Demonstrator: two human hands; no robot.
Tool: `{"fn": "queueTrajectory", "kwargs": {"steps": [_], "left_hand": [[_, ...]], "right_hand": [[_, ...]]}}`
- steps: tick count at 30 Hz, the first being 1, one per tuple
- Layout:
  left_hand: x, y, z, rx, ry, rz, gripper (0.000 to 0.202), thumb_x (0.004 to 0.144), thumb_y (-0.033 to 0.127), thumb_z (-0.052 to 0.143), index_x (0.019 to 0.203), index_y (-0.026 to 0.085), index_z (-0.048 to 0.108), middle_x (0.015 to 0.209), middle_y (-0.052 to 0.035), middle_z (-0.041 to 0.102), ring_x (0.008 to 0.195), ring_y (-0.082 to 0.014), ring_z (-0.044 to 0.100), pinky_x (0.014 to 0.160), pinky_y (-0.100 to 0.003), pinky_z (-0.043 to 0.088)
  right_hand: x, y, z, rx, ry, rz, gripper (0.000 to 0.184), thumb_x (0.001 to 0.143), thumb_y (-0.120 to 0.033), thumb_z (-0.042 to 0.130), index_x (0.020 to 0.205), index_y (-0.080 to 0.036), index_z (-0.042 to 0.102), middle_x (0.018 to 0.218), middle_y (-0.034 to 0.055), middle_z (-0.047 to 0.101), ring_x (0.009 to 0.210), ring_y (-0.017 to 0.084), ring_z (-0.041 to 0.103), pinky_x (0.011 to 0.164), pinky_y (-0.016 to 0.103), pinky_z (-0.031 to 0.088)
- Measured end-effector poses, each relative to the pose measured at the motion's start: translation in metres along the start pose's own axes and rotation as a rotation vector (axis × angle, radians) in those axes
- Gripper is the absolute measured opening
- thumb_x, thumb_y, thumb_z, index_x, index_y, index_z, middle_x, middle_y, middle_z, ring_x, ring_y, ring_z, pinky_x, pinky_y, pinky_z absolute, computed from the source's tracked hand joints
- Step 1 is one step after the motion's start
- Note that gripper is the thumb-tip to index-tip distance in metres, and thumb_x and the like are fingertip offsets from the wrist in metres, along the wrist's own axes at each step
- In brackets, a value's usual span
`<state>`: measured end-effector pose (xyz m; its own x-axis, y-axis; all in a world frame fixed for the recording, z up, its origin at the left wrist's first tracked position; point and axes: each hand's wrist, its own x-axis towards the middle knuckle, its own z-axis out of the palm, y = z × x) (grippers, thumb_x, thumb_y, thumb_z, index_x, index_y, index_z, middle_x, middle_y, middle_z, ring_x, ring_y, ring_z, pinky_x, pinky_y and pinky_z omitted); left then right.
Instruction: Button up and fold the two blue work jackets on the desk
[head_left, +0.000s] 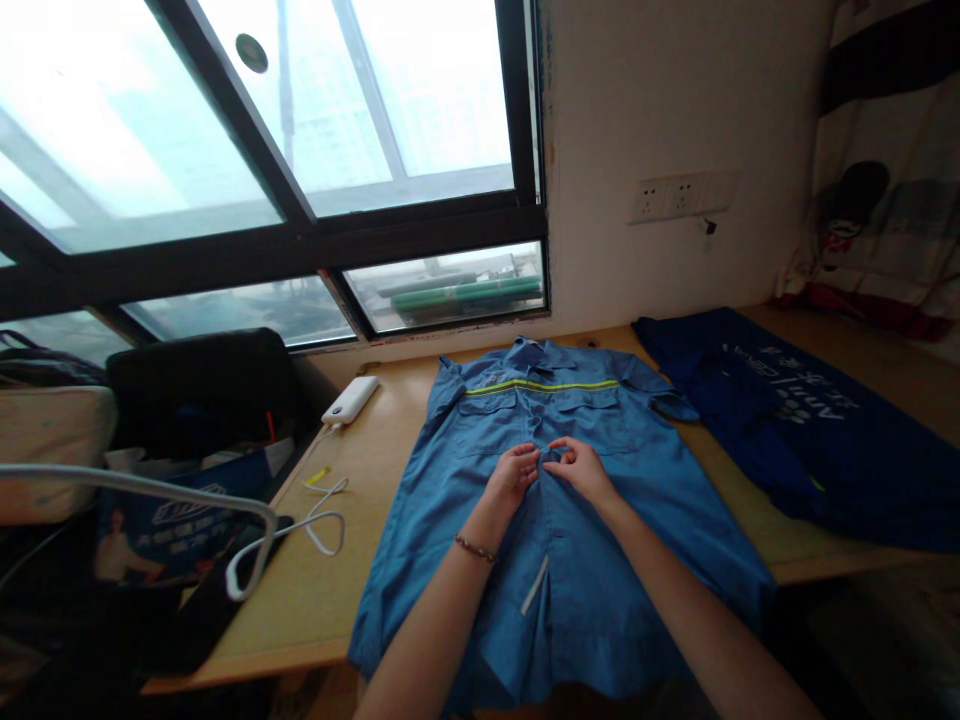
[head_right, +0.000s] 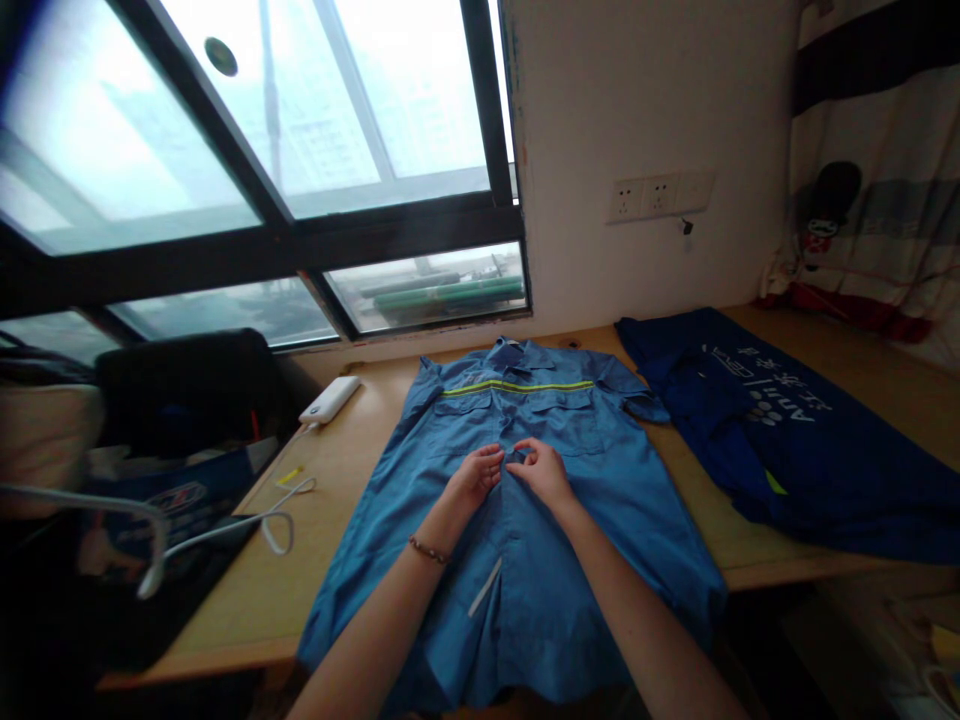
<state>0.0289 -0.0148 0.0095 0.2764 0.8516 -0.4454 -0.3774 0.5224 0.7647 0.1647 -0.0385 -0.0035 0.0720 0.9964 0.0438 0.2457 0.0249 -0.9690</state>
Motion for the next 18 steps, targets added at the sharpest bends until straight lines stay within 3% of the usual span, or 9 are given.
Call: {"fn": "queueTrajectory", "kwargs": {"steps": [10,14,18], "left_hand": [[0.008,-0.003,-0.007,0.1,-0.022,0.122,0.034,0.057,0.008,0.064,0.086,0.015,0.048,0.063,0.0021,0.058,0.054,-0.0086,0.057,0.055,-0.02,0.046],[0.014,-0.007,-0.01,0.324,-0.116,0.283,0.029,0.058,0.017,0.067,0.081,0.014,0.05,0.059,0.0033,0.057,0.05,-0.0068,0.053,0.052,-0.018,0.042],[0.02,-0.011,-0.014,0.582,-0.167,0.509,0.02,0.066,0.021,0.061,0.082,0.013,0.051,0.06,0.0014,0.058,0.054,-0.0081,0.054,0.054,-0.018,0.041]], "right_hand": [[0.003,0.001,-0.001,0.023,-0.037,0.042,0.035,0.059,-0.031,0.064,0.089,-0.015,0.056,0.042,-0.0083,0.043,0.04,0.009,0.039,0.041,0.02,0.029],[-0.005,-0.008,-0.004,-0.271,0.075,0.02,0.034,0.067,-0.032,0.058,0.096,-0.016,0.055,0.054,-0.0025,0.052,0.052,0.013,0.049,0.052,0.023,0.036],[-0.043,-0.023,0.003,-0.658,0.181,-0.11,0.042,0.073,-0.029,0.052,0.112,-0.016,0.047,0.089,0.0087,0.059,0.082,0.02,0.054,0.073,0.029,0.039]]}}
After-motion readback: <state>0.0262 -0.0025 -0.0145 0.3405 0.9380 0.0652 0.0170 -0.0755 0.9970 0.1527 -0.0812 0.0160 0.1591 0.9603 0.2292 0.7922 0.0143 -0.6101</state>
